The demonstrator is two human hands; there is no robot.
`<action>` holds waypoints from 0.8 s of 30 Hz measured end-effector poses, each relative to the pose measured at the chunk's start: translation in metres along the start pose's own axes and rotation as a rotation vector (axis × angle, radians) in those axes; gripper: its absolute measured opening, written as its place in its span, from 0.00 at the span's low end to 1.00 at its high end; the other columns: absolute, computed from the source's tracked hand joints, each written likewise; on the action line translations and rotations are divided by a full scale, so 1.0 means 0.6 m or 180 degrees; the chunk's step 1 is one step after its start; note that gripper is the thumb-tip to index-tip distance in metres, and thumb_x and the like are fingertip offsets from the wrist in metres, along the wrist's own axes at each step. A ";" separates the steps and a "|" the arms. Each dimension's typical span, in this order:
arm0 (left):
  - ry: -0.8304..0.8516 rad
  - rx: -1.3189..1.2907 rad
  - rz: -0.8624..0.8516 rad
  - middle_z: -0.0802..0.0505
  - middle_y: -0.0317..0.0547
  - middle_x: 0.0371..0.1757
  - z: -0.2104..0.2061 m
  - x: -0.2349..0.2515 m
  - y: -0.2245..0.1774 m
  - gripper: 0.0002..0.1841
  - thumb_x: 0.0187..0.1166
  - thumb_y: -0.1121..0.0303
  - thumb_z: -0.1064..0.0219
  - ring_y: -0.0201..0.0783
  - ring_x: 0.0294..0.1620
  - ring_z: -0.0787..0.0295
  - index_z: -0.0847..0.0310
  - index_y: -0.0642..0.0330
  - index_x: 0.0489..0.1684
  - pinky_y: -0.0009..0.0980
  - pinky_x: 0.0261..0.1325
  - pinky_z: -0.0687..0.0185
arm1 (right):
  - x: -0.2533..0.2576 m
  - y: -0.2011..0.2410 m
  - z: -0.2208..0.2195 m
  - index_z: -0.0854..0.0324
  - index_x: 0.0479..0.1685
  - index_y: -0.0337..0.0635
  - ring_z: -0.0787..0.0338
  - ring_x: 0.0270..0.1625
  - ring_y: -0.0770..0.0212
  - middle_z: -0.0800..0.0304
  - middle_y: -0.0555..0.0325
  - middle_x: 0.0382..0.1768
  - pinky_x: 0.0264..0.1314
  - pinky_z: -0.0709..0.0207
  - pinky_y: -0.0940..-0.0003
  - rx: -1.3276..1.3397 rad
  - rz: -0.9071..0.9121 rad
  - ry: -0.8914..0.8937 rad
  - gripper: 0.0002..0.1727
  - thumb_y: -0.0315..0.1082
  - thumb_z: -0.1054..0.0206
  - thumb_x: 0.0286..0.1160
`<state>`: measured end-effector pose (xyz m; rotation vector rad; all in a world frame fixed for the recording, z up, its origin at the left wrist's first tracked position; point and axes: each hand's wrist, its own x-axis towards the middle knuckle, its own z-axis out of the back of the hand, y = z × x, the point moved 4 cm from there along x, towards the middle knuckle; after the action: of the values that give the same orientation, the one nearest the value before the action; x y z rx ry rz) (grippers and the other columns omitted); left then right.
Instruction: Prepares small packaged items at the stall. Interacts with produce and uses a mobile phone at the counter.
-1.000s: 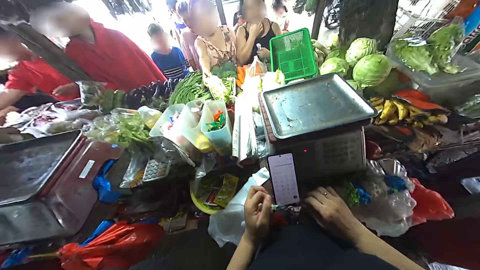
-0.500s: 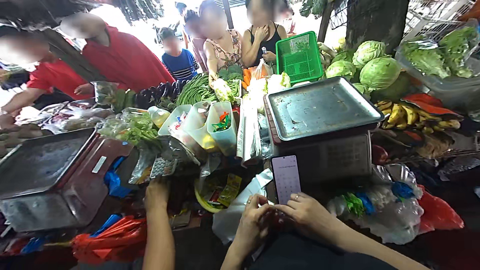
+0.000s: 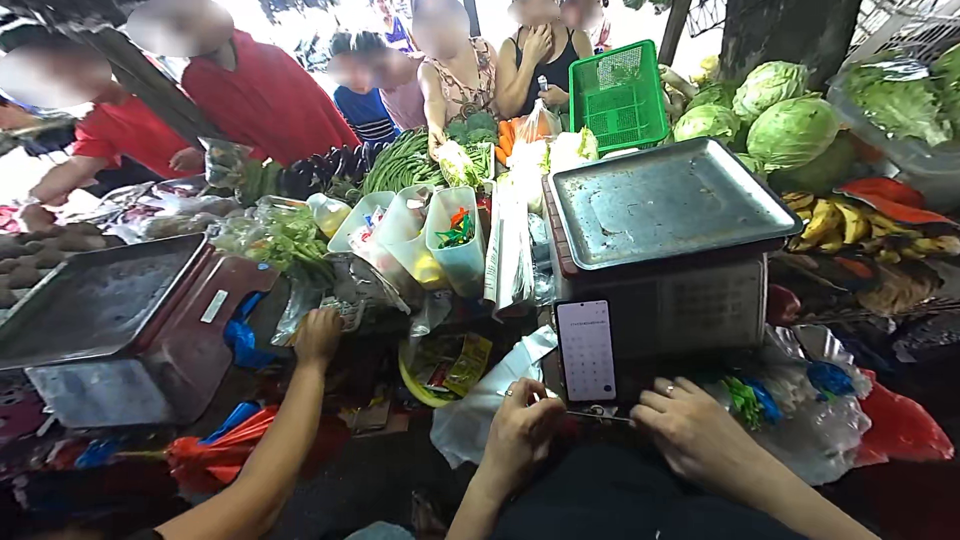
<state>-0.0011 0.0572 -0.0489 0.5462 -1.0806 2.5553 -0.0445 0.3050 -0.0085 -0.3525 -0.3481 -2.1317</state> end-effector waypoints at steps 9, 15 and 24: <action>0.0210 -0.0424 0.0045 0.13 0.44 0.50 -0.011 0.001 0.014 0.06 0.79 0.63 0.31 0.32 0.52 0.16 0.09 0.50 0.44 0.28 0.58 0.17 | -0.026 -0.025 0.023 0.12 0.29 0.53 0.10 0.37 0.55 0.11 0.66 0.25 0.42 0.19 0.53 0.0095 -0.0487 0.0123 0.17 0.47 0.43 0.79; 0.0321 -0.0708 0.0009 0.13 0.45 0.51 -0.008 0.003 0.022 0.06 0.78 0.64 0.30 0.33 0.54 0.16 0.09 0.53 0.44 0.28 0.60 0.18 | 0.000 0.000 -0.010 0.06 0.40 0.61 0.12 0.34 0.57 0.15 0.66 0.21 0.42 0.20 0.55 0.0246 -0.0220 -0.0096 0.19 0.50 0.45 0.86; 0.0297 -0.0554 -0.0048 0.14 0.44 0.49 -0.014 0.004 0.022 0.07 0.81 0.61 0.32 0.34 0.53 0.17 0.11 0.51 0.43 0.30 0.60 0.19 | -0.067 -0.107 0.083 0.06 0.29 0.57 0.09 0.44 0.45 0.07 0.58 0.36 0.44 0.21 0.41 -0.0338 -0.0838 0.0092 0.16 0.44 0.42 0.71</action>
<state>-0.0107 0.0550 -0.0611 0.3853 -1.2445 2.4173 -0.0706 0.3885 0.0151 -0.3521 -0.2775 -2.4172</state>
